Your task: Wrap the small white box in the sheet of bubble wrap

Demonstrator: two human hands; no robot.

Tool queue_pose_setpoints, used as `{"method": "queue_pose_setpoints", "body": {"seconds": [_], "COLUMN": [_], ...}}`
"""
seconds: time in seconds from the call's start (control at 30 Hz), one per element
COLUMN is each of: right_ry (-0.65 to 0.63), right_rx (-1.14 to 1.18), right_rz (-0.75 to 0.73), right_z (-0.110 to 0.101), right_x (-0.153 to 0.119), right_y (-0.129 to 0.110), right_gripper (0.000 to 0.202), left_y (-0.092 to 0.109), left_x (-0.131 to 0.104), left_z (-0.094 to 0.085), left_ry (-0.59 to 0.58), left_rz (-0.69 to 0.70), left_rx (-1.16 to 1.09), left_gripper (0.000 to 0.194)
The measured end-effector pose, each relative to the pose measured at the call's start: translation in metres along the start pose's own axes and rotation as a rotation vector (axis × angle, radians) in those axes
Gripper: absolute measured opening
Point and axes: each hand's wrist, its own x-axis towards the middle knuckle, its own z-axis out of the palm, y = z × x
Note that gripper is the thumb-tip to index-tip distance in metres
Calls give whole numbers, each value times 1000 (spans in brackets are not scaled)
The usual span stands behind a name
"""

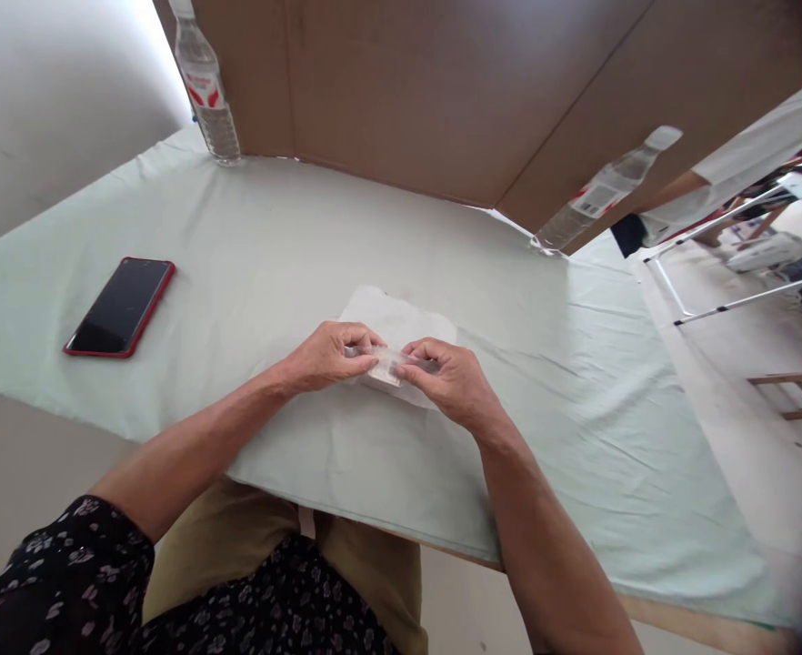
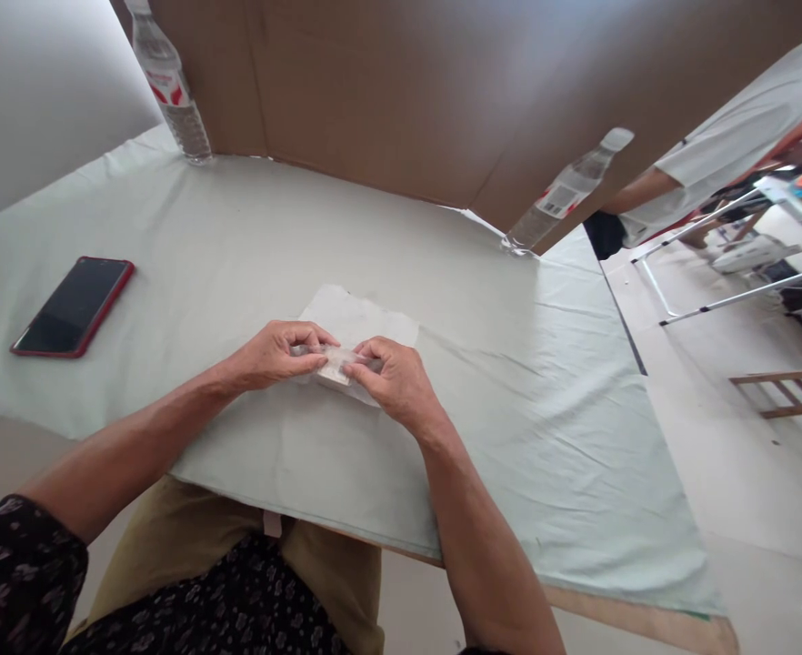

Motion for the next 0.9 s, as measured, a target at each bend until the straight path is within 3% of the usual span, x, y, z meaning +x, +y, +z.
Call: {"method": "queue_pose_setpoints", "body": {"seconds": [0.63,0.9], "right_ry": [-185,-204], "right_rx": [136,121], "right_rz": [102,102], "right_z": [-12,-11], "right_x": [1,2], "right_y": [0,0], "right_gripper": [25,14], "left_y": [0,3], "left_x": [0,0], "left_z": [0,2], "left_ry": [-62,-113], "left_rz": [-53,-81], "left_rx": [-75,-113], "left_gripper": [21,19]}}
